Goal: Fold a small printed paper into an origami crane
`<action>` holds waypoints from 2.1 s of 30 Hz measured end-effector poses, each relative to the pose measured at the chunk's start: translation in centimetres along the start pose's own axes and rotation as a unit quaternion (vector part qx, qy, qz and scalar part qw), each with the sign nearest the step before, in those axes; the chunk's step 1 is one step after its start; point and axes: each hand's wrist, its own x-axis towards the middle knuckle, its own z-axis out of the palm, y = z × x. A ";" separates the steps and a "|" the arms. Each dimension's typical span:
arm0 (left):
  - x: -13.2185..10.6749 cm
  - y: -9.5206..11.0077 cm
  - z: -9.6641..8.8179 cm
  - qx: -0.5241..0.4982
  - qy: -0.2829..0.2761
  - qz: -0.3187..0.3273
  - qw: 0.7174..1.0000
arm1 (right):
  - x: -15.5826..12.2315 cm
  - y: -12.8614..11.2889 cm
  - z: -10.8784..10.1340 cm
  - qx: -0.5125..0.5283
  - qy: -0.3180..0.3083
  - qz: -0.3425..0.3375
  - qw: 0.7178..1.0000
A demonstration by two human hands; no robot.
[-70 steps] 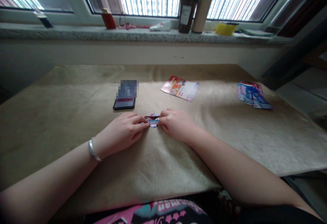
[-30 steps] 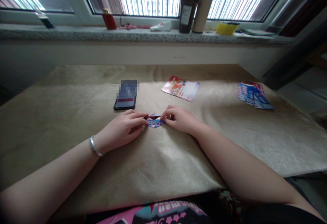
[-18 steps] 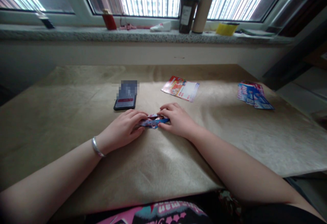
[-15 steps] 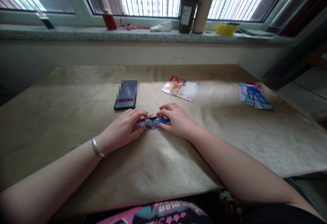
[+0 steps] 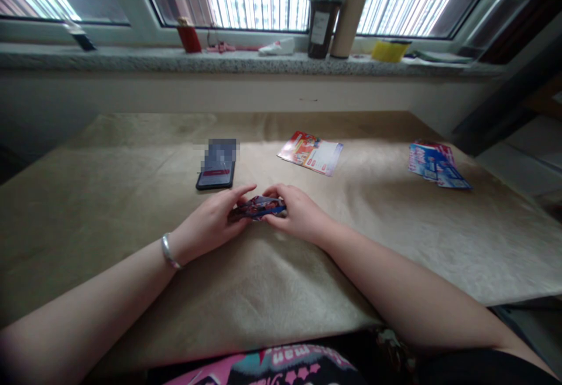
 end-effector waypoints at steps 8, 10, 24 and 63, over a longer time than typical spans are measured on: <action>0.0 0.1 0.3 -0.027 0.031 0.045 0.998 | 0.0 -0.5 0.0 0.017 0.006 -0.008 1.000; 0.1 0.1 0.4 -0.017 0.034 0.051 0.998 | 0.0 -0.3 0.1 -0.005 0.018 -0.039 0.999; 0.6 0.2 0.0 0.008 0.025 0.068 0.997 | 0.2 -0.5 -0.2 -0.323 0.020 -0.219 0.921; -0.1 1.7 -0.6 0.186 -0.087 0.143 0.968 | -0.2 -0.1 -1.2 -0.252 -0.073 -0.204 0.943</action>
